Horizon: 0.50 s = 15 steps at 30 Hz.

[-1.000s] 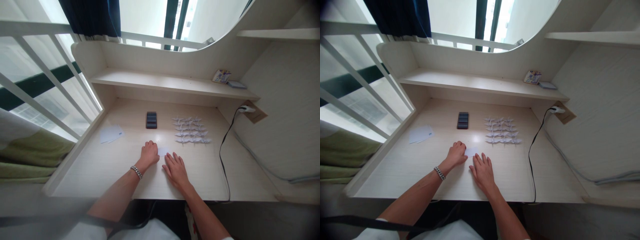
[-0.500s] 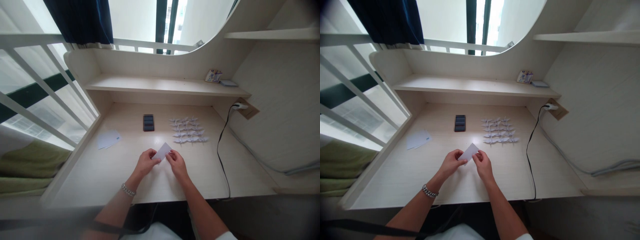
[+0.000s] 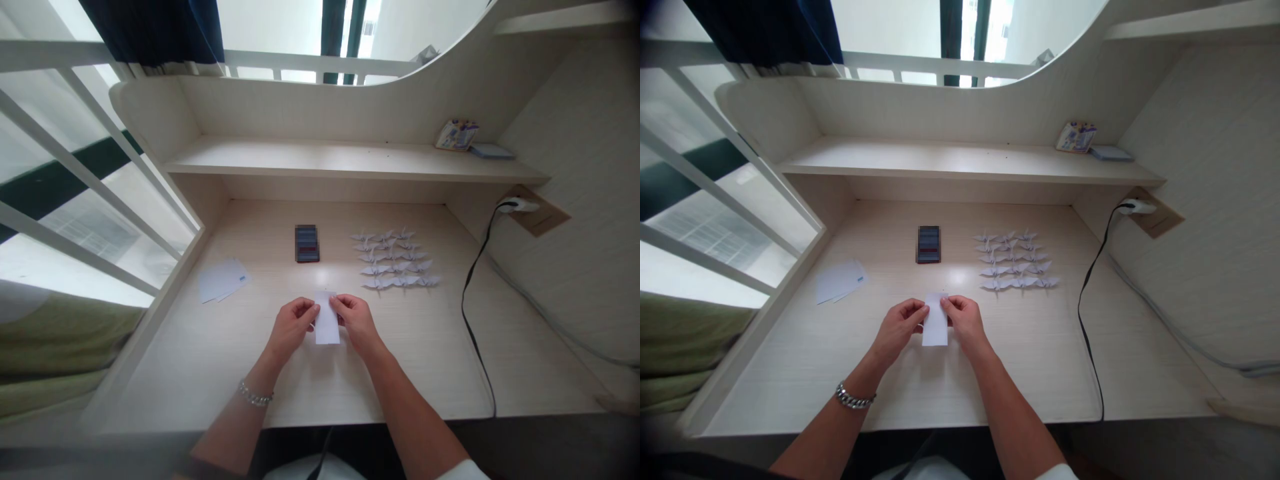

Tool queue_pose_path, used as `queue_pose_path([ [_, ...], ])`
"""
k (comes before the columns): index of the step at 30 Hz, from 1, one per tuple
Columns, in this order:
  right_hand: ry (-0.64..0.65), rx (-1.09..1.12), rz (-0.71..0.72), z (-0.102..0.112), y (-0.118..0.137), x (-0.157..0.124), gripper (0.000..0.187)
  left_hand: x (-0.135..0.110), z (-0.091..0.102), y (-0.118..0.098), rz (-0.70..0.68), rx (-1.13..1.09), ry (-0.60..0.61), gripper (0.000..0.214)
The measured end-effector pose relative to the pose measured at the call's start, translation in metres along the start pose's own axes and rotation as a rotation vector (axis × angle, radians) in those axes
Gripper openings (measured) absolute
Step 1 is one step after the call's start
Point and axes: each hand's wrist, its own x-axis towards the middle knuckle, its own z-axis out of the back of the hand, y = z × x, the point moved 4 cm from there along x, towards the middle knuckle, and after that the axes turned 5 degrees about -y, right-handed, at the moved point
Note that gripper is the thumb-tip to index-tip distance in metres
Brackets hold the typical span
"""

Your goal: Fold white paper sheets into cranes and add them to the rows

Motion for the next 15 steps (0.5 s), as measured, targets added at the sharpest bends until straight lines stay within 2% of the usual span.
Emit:
queue_pose_path([
  [5, 0.015, -0.022, -0.020, -0.003, 0.004, 0.009, 0.030, 0.007, 0.001, -0.008, 0.003, -0.062, -0.044, 0.024],
  [9, 0.008, -0.032, -0.010, -0.004, 0.004, 0.013, 0.030, 0.009, 0.003, -0.014, 0.011, -0.009, -0.071, 0.022],
  [15, 0.008, -0.089, 0.094, -0.005, 0.003, 0.016, 0.027, 0.011, 0.006, -0.017, -0.020, 0.053, -0.107, 0.021],
])
